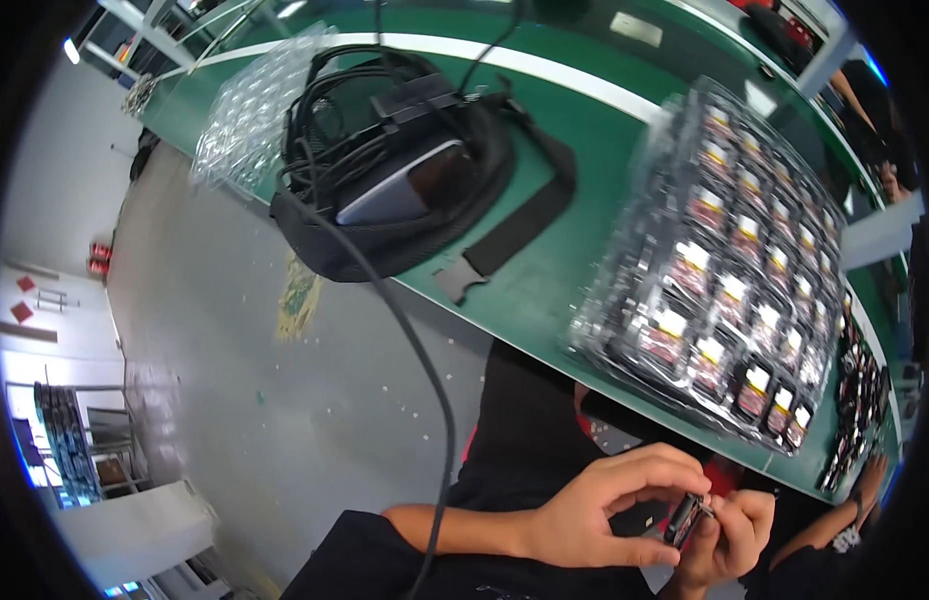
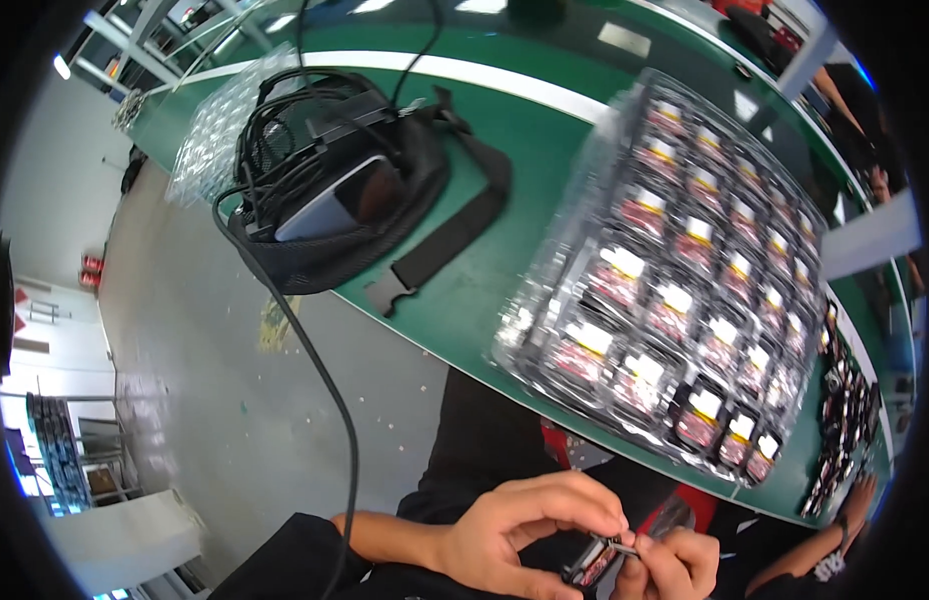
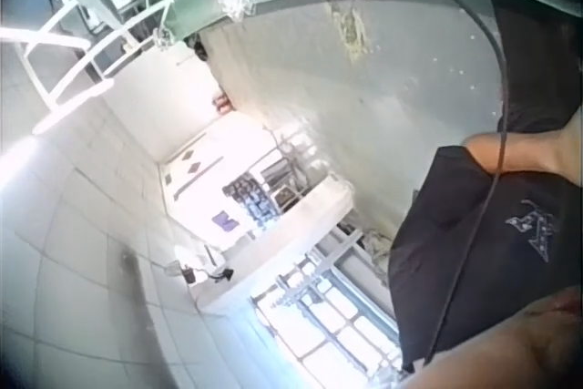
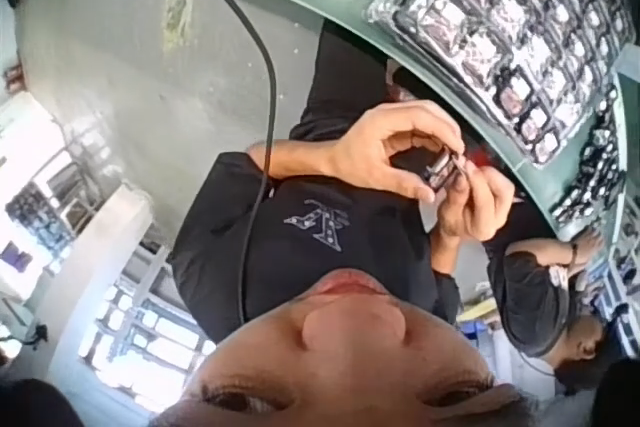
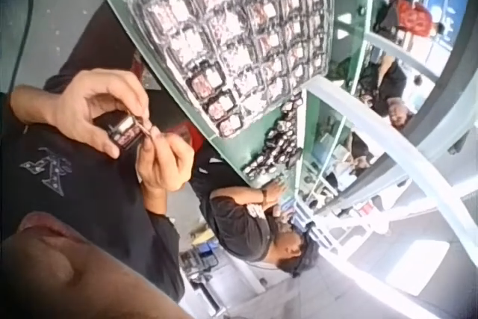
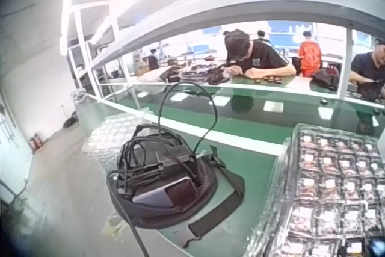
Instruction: The recorder uses tweezers to assemble small electronic components, placing parts into modules on an assembly tray.
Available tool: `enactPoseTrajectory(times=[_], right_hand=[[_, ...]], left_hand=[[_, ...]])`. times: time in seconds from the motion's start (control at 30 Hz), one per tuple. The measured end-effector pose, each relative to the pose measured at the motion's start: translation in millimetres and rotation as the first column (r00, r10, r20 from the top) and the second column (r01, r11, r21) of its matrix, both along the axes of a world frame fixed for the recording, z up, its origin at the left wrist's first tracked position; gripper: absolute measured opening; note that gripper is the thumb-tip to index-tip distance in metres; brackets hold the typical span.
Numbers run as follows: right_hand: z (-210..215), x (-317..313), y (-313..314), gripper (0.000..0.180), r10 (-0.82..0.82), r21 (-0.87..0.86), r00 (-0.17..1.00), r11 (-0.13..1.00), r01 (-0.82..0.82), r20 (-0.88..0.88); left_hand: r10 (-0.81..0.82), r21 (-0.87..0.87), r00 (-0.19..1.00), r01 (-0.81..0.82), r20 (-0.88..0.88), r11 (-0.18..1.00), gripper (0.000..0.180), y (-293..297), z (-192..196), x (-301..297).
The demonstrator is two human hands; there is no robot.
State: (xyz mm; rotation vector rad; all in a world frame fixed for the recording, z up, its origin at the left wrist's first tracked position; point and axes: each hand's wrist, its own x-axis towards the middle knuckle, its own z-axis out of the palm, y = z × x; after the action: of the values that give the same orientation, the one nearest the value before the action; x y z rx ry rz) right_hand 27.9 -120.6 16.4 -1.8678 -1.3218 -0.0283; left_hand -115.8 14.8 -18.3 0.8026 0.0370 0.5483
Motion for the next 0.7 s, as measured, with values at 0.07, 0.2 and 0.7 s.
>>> enactPoseTrajectory(times=[0.07, 0.2, 0.7], right_hand=[[2.3, -4.3, 12.9, 0.027, 0.102, -0.044, 0.995, 0.994, -0.101, 0.017], [3.7, -15.6, 38.7, 0.031, 0.255, -0.145, 0.967, 0.958, -0.249, 0.026], [4.0, -34.1, 104.8, 0.017, 0.282, -0.059, 0.959, 0.958, -0.280, 0.036]], left_hand=[[-0.002, -0.020, 1.000, 0.002, -0.014, 1.000, 0.061, 8.6, -7.1, -13.2], [0.115, -0.066, 0.993, -0.115, 0.000, 0.991, 0.060, 17.8, -18.8, -33.1], [0.352, -0.002, 0.935, -0.353, 0.029, 0.936, 0.066, 46.0, -27.8, -61.3]])
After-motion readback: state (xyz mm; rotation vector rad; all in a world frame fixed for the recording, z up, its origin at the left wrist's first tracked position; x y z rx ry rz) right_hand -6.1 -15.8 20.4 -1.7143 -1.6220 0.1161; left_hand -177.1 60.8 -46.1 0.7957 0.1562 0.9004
